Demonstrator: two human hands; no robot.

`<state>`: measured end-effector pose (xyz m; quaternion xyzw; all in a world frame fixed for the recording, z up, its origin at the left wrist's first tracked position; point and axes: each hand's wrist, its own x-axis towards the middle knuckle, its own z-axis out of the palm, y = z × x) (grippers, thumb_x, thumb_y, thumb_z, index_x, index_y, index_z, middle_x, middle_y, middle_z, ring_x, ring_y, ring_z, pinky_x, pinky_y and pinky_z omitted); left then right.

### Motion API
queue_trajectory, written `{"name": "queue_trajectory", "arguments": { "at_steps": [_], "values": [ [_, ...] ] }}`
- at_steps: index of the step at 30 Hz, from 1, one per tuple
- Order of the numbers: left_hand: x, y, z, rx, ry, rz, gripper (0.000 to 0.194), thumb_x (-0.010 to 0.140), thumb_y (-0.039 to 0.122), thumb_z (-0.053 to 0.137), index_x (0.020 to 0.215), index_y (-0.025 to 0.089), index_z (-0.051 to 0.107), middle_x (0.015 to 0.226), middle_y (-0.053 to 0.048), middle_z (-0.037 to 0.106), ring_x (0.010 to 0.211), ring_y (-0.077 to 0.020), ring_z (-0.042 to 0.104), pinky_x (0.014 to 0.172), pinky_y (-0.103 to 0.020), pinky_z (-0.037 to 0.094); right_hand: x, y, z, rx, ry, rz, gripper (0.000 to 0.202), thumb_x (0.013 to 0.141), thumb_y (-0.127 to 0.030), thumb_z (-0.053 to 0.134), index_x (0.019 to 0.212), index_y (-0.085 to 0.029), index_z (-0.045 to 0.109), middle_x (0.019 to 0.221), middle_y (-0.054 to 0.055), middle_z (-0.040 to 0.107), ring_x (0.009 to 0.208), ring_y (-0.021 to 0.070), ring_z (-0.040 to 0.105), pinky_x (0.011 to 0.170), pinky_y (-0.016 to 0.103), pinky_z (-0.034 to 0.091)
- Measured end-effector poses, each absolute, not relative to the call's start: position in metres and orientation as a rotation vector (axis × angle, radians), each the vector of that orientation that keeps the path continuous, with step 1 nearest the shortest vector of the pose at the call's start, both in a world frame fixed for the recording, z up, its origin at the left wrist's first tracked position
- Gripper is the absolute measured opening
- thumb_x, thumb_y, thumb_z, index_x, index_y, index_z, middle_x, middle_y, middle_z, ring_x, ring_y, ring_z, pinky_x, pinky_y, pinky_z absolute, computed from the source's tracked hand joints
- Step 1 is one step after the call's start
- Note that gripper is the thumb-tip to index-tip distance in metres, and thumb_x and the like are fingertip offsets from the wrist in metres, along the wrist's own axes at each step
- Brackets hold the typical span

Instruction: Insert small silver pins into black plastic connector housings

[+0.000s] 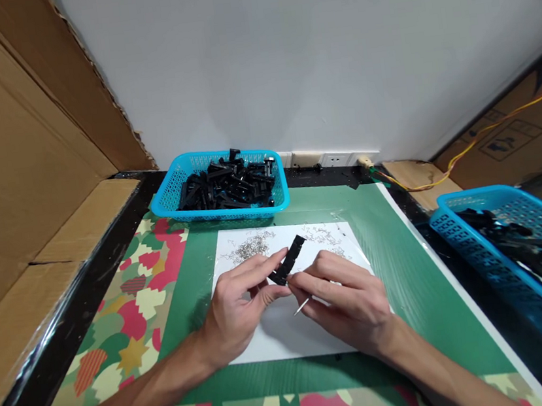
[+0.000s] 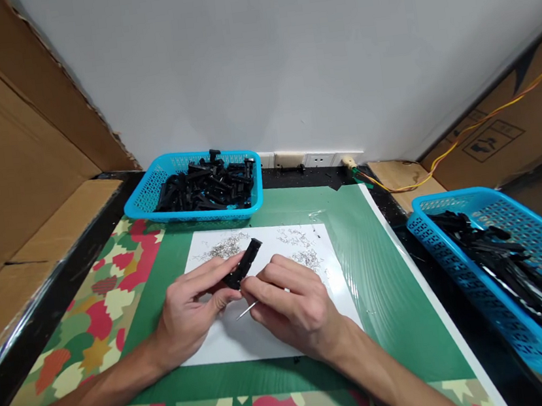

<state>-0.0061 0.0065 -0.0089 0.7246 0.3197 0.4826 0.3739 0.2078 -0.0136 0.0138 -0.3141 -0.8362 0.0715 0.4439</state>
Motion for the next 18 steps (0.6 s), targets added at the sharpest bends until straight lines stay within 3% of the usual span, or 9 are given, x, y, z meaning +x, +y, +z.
{"name": "queue_trajectory", "arguments": {
  "at_steps": [6,10,16,18],
  "values": [
    [-0.0051,0.0013,-0.0132,1.633,0.853,1.104,0.041,0.101,0.039,0.072,0.140,0.025,0.075,0.091,-0.004,0.069,0.051,-0.0062,0.052,0.047,-0.021,0.046,0.2076,-0.0135,0.0116,-0.765,-2.065,0.174,0.034,0.096,0.001,0.061,0.122,-0.019,0.070,0.077,0.004,0.066,0.067,0.0172,0.053,0.059,0.031,0.042],
    [-0.0030,0.0012,-0.0145,1.534,0.878,1.071,0.041,0.101,0.041,0.072,0.139,0.024,0.076,0.086,-0.003,0.066,0.049,-0.0061,0.048,0.045,-0.022,0.041,0.2085,-0.0115,0.0065,-0.775,-2.069,0.134,0.036,0.098,0.000,0.061,0.126,-0.020,0.069,0.076,0.003,0.064,0.067,0.0179,0.052,0.060,0.032,0.042],
    [-0.0013,0.0027,-0.0134,1.410,0.900,1.036,0.046,0.100,0.048,0.072,0.136,0.020,0.078,0.101,-0.009,0.072,0.053,-0.0054,0.046,0.045,-0.021,0.038,0.2128,-0.0057,0.0061,-0.776,-2.121,0.053,0.036,0.100,-0.004,0.065,0.132,-0.020,0.066,0.085,0.006,0.071,0.070,0.0185,0.057,0.064,0.033,0.047],
    [-0.0010,0.0029,-0.0132,1.367,0.895,1.021,0.047,0.100,0.048,0.072,0.137,0.020,0.077,0.094,-0.008,0.072,0.052,-0.0055,0.045,0.046,-0.021,0.038,0.2159,-0.0044,0.0071,-0.785,-2.132,0.034,0.037,0.100,-0.005,0.066,0.133,-0.019,0.065,0.086,0.006,0.072,0.071,0.0186,0.057,0.064,0.034,0.047]
  ]
}}
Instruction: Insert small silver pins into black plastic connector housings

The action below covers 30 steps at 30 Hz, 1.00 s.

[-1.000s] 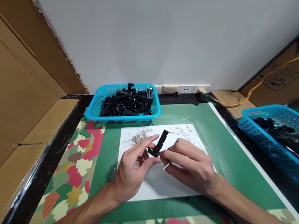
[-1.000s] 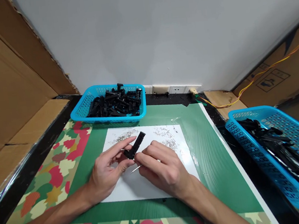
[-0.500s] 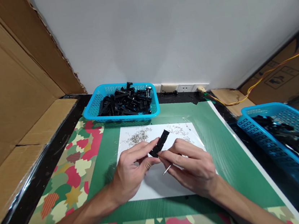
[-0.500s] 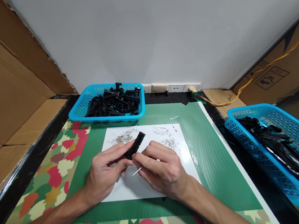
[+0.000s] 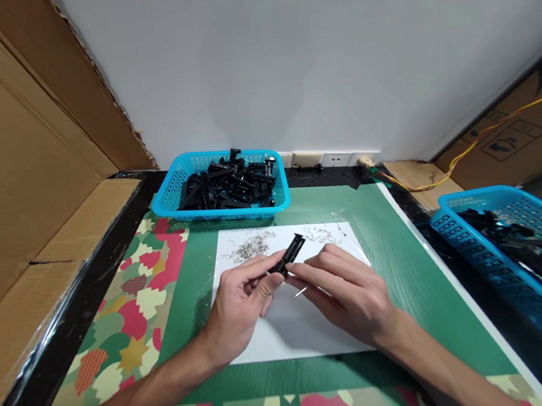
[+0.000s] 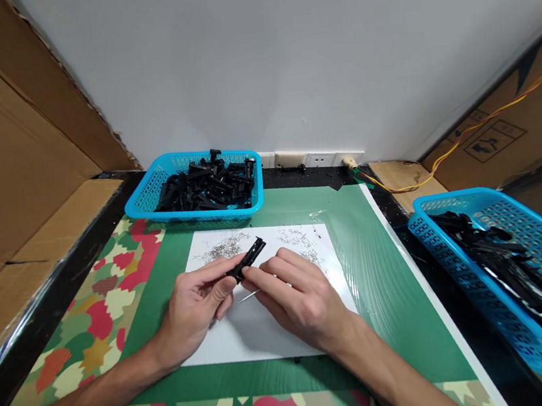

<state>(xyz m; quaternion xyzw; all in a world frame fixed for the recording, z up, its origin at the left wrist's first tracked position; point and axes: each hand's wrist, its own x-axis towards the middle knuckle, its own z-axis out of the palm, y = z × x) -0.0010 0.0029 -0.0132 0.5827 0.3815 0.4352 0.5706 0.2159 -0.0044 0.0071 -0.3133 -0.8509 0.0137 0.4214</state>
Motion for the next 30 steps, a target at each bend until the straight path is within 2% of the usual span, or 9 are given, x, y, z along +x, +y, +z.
{"name": "queue_trajectory", "arguments": {
  "at_steps": [3,7,10,14,16,19,21,25,30],
  "values": [
    [-0.001,0.003,-0.014,1.339,0.882,0.983,0.050,0.101,0.050,0.070,0.138,0.017,0.076,0.083,-0.006,0.071,0.052,-0.0063,0.044,0.047,-0.021,0.038,0.221,-0.004,0.007,-0.805,-2.155,0.000,0.036,0.099,-0.001,0.065,0.130,-0.019,0.067,0.087,0.007,0.071,0.073,0.0184,0.058,0.066,0.033,0.047],
    [-0.003,0.006,-0.015,1.413,0.871,0.911,0.052,0.106,0.052,0.062,0.140,0.016,0.075,0.088,-0.008,0.073,0.054,-0.0075,0.048,0.049,-0.022,0.042,0.224,-0.004,0.007,-0.817,-2.197,-0.066,0.036,0.100,0.001,0.059,0.126,-0.021,0.070,0.088,0.007,0.070,0.073,0.0181,0.056,0.066,0.032,0.046],
    [-0.006,0.008,-0.013,1.612,0.893,0.904,0.049,0.108,0.050,0.057,0.142,0.019,0.073,0.104,-0.011,0.075,0.069,-0.0123,0.061,0.061,-0.025,0.053,0.226,-0.003,0.007,-0.793,-2.219,-0.087,0.038,0.100,0.001,0.058,0.130,-0.021,0.068,0.089,0.008,0.071,0.072,0.0186,0.057,0.065,0.033,0.047],
    [-0.010,0.011,-0.011,1.905,0.961,0.998,0.046,0.102,0.042,0.071,0.145,0.025,0.069,0.128,-0.011,0.072,0.092,-0.0171,0.067,0.072,-0.026,0.058,0.228,-0.001,0.008,-0.767,-2.248,-0.086,0.040,0.101,0.002,0.057,0.134,-0.020,0.065,0.092,0.009,0.072,0.074,0.0190,0.057,0.065,0.033,0.047],
    [-0.012,0.012,-0.011,2.029,0.983,1.069,0.042,0.099,0.032,0.075,0.140,0.024,0.071,0.126,-0.010,0.074,0.096,-0.0176,0.068,0.075,-0.027,0.059,0.229,0.000,0.009,-0.759,-2.251,-0.092,0.038,0.101,0.002,0.058,0.133,-0.019,0.064,0.091,0.009,0.071,0.074,0.0188,0.055,0.064,0.033,0.047],
    [-0.013,0.012,-0.014,2.180,0.947,1.187,0.028,0.100,0.017,0.072,0.127,0.021,0.076,0.115,-0.008,0.079,0.103,-0.0189,0.073,0.088,-0.032,0.062,0.230,0.001,0.007,-0.749,-2.269,-0.098,0.036,0.101,0.002,0.060,0.131,-0.016,0.064,0.090,0.010,0.071,0.075,0.0195,0.055,0.063,0.034,0.047],
    [-0.014,0.013,-0.016,2.209,0.909,1.258,0.026,0.099,0.011,0.070,0.123,0.020,0.078,0.112,-0.007,0.082,0.104,-0.0189,0.076,0.093,-0.034,0.062,0.230,0.000,0.006,-0.750,-2.278,-0.085,0.036,0.100,0.001,0.061,0.131,-0.016,0.065,0.091,0.010,0.071,0.076,0.0197,0.055,0.064,0.034,0.047],
    [-0.014,0.012,-0.018,2.153,0.897,1.323,0.032,0.097,0.007,0.071,0.124,0.021,0.080,0.115,-0.006,0.084,0.103,-0.0185,0.079,0.095,-0.033,0.065,0.228,-0.001,0.005,-0.743,-2.261,-0.050,0.037,0.097,0.002,0.062,0.128,-0.017,0.066,0.092,0.009,0.071,0.076,0.0190,0.053,0.065,0.034,0.047],
    [-0.012,0.010,-0.014,2.108,0.904,1.329,0.029,0.096,0.007,0.072,0.121,0.019,0.081,0.112,-0.006,0.084,0.099,-0.0181,0.081,0.091,-0.031,0.067,0.227,-0.002,0.007,-0.726,-2.239,-0.045,0.034,0.095,0.002,0.064,0.123,-0.017,0.068,0.090,0.009,0.069,0.075,0.0189,0.051,0.065,0.034,0.046]
  ]
}}
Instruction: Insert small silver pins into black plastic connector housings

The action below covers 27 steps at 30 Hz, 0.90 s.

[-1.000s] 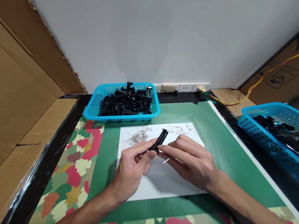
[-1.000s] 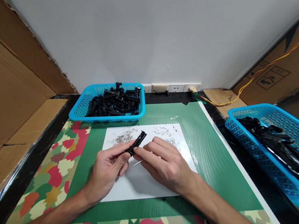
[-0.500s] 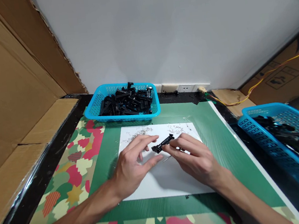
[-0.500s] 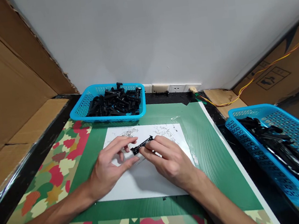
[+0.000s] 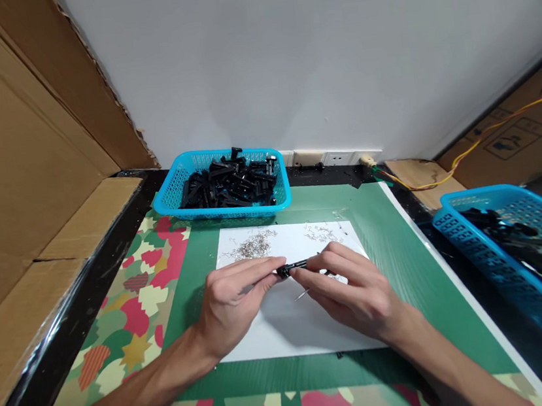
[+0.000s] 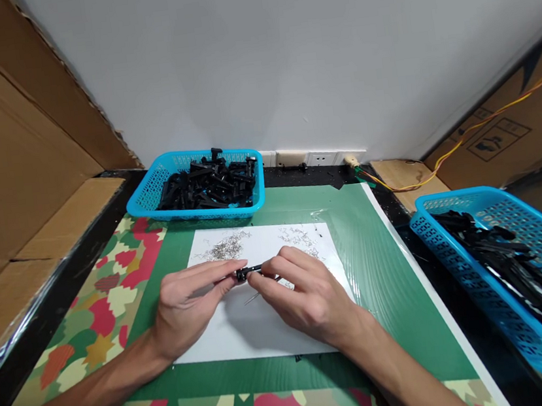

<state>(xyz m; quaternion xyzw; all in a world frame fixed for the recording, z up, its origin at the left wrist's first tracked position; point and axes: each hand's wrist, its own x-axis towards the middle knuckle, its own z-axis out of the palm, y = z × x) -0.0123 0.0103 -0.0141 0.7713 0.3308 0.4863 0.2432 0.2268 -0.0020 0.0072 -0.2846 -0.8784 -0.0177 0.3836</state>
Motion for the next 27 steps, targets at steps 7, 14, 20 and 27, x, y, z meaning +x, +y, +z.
{"name": "queue_trajectory", "arguments": {
  "at_steps": [7,14,20,27],
  "values": [
    [-0.0113,0.0094,-0.0170,2.138,0.878,1.330,0.032,0.097,0.007,0.071,0.124,0.020,0.081,0.112,-0.006,0.084,0.098,-0.0190,0.082,0.088,-0.030,0.068,0.2266,-0.0039,0.0094,-0.700,-2.260,-0.084,0.027,0.093,0.001,0.068,0.116,-0.013,0.070,0.088,0.010,0.069,0.075,0.0192,0.053,0.064,0.034,0.046],
    [-0.0116,0.0086,-0.0189,2.165,0.865,1.325,0.035,0.096,0.005,0.070,0.126,0.021,0.081,0.111,-0.005,0.085,0.097,-0.0194,0.082,0.086,-0.029,0.069,0.2238,-0.0046,0.0124,-0.691,-2.275,-0.080,0.025,0.092,0.003,0.066,0.113,-0.011,0.070,0.087,0.012,0.069,0.074,0.0194,0.052,0.063,0.033,0.045],
    [-0.0116,0.0069,-0.0227,2.138,0.893,1.282,0.033,0.096,0.007,0.071,0.125,0.021,0.081,0.114,-0.005,0.084,0.099,-0.0193,0.082,0.092,-0.029,0.068,0.2244,-0.0045,0.0113,-0.687,-2.293,-0.067,0.025,0.092,0.001,0.066,0.113,-0.013,0.069,0.089,0.011,0.069,0.075,0.0196,0.053,0.064,0.033,0.046],
    [-0.0110,0.0064,-0.0224,2.143,0.878,1.295,0.032,0.096,0.006,0.071,0.123,0.019,0.082,0.113,-0.005,0.085,0.097,-0.0187,0.082,0.091,-0.028,0.068,0.2266,-0.0039,0.0096,-0.671,-2.316,-0.024,0.026,0.094,0.001,0.065,0.116,-0.012,0.068,0.092,0.012,0.069,0.078,0.0199,0.054,0.067,0.034,0.048]
  ]
}}
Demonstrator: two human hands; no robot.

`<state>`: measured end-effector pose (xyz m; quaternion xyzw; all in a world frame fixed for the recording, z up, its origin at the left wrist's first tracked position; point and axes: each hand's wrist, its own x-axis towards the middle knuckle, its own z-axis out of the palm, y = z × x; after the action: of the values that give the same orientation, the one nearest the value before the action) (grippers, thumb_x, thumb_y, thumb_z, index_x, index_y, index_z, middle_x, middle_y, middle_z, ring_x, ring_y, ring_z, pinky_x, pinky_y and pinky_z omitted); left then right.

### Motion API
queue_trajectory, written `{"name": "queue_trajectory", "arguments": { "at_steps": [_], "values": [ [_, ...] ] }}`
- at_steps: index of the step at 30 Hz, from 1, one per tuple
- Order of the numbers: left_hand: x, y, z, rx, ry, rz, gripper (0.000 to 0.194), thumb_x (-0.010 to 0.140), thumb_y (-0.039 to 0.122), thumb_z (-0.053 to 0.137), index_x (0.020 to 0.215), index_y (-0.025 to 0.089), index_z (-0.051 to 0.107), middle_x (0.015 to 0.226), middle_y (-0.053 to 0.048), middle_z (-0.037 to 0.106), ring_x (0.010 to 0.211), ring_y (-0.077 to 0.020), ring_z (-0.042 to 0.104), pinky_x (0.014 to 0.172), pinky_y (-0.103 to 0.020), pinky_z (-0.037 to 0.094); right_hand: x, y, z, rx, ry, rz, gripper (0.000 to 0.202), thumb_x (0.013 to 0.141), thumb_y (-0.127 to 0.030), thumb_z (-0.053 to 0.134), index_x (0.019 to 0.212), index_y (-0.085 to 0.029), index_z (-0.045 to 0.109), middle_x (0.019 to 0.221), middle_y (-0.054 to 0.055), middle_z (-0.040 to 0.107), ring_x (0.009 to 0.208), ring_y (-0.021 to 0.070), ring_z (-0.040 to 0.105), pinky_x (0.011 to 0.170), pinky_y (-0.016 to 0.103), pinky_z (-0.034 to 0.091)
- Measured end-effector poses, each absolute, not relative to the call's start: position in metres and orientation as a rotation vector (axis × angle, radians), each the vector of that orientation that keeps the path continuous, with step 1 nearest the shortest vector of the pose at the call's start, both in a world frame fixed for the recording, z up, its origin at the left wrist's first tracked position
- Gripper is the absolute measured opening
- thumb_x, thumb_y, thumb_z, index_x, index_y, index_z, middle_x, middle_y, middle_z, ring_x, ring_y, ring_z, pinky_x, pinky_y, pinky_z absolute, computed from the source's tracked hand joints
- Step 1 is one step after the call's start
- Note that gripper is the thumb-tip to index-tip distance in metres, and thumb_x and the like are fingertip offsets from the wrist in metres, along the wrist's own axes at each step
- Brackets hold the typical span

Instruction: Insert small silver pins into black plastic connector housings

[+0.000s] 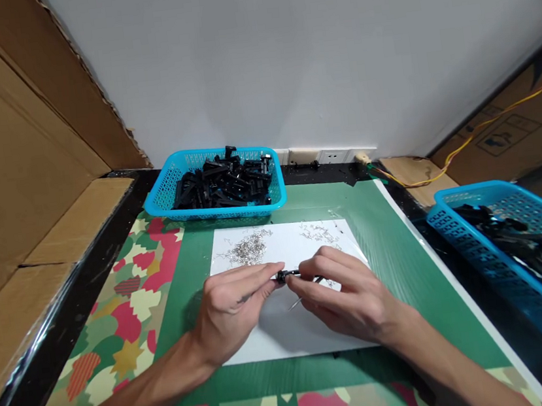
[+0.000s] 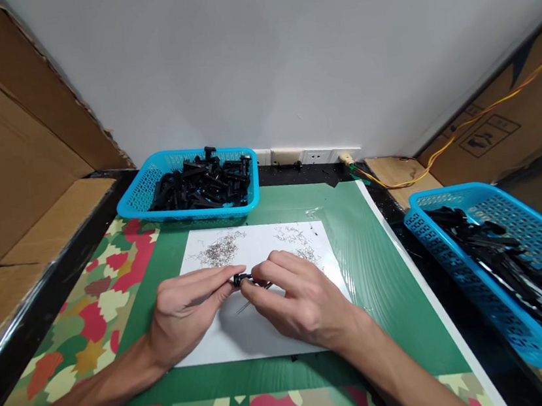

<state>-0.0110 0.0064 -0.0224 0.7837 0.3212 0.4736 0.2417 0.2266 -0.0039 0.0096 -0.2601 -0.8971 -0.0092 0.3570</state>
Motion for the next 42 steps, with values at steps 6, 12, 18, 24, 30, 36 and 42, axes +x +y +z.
{"name": "queue_trajectory", "arguments": {
  "at_steps": [6,12,18,24,30,36,42],
  "values": [
    [-0.011,0.006,-0.021,2.146,0.879,1.287,0.030,0.097,0.006,0.070,0.122,0.017,0.081,0.115,-0.007,0.084,0.099,-0.0177,0.082,0.093,-0.027,0.067,0.226,-0.004,0.010,-0.653,-2.309,-0.024,0.027,0.094,0.002,0.065,0.117,-0.011,0.068,0.090,0.012,0.069,0.077,0.0204,0.055,0.066,0.034,0.048],
    [-0.009,0.007,-0.020,2.129,0.967,1.244,0.027,0.097,0.010,0.071,0.120,0.020,0.082,0.108,-0.004,0.085,0.092,-0.0185,0.082,0.083,-0.028,0.067,0.230,-0.002,0.015,-0.714,-2.223,0.160,0.026,0.095,-0.002,0.062,0.118,-0.014,0.069,0.094,0.011,0.068,0.079,0.0209,0.058,0.069,0.036,0.050],
    [-0.008,0.008,-0.024,2.265,1.118,1.085,0.019,0.096,0.020,0.074,0.113,0.023,0.084,0.100,-0.005,0.085,0.084,-0.0224,0.082,0.079,-0.034,0.067,0.231,0.000,0.025,-0.967,-1.951,0.525,0.029,0.110,-0.016,0.051,0.124,-0.022,0.075,0.116,0.009,0.074,0.104,0.0218,0.069,0.088,0.036,0.055],
    [-0.005,0.007,-0.025,2.449,1.083,1.070,0.017,0.095,0.016,0.070,0.105,0.022,0.082,0.102,-0.005,0.085,0.086,-0.0222,0.081,0.077,-0.033,0.065,0.208,0.000,0.014,-1.033,-1.549,1.069,0.037,0.113,-0.041,0.052,0.109,-0.024,0.084,0.120,0.009,0.080,0.116,0.0270,0.074,0.104,0.044,0.058],
    [-0.003,0.006,-0.026,2.575,1.040,1.046,0.013,0.094,0.013,0.069,0.098,0.020,0.080,0.097,-0.006,0.083,0.086,-0.0246,0.081,0.075,-0.037,0.062,0.187,0.000,-0.006,-0.973,-1.273,1.214,0.039,0.109,-0.050,0.059,0.104,-0.020,0.084,0.122,0.012,0.080,0.113,0.0278,0.077,0.104,0.047,0.063],
    [-0.003,0.005,-0.029,2.659,1.016,1.000,0.012,0.093,0.011,0.068,0.089,0.019,0.076,0.084,-0.004,0.080,0.078,-0.0234,0.076,0.070,-0.038,0.057,0.177,0.000,-0.012,-0.955,-1.227,1.245,0.038,0.109,-0.049,0.060,0.099,-0.019,0.082,0.120,0.012,0.080,0.109,0.0257,0.077,0.100,0.042,0.064],
    [-0.002,0.006,-0.026,2.702,0.998,1.000,0.015,0.094,0.011,0.067,0.082,0.018,0.073,0.080,-0.004,0.079,0.076,-0.0219,0.074,0.075,-0.039,0.055,0.173,-0.002,-0.009,-0.964,-1.328,1.190,0.036,0.111,-0.042,0.057,0.098,-0.019,0.081,0.119,0.011,0.079,0.105,0.0225,0.077,0.095,0.035,0.064]
  ]
}}
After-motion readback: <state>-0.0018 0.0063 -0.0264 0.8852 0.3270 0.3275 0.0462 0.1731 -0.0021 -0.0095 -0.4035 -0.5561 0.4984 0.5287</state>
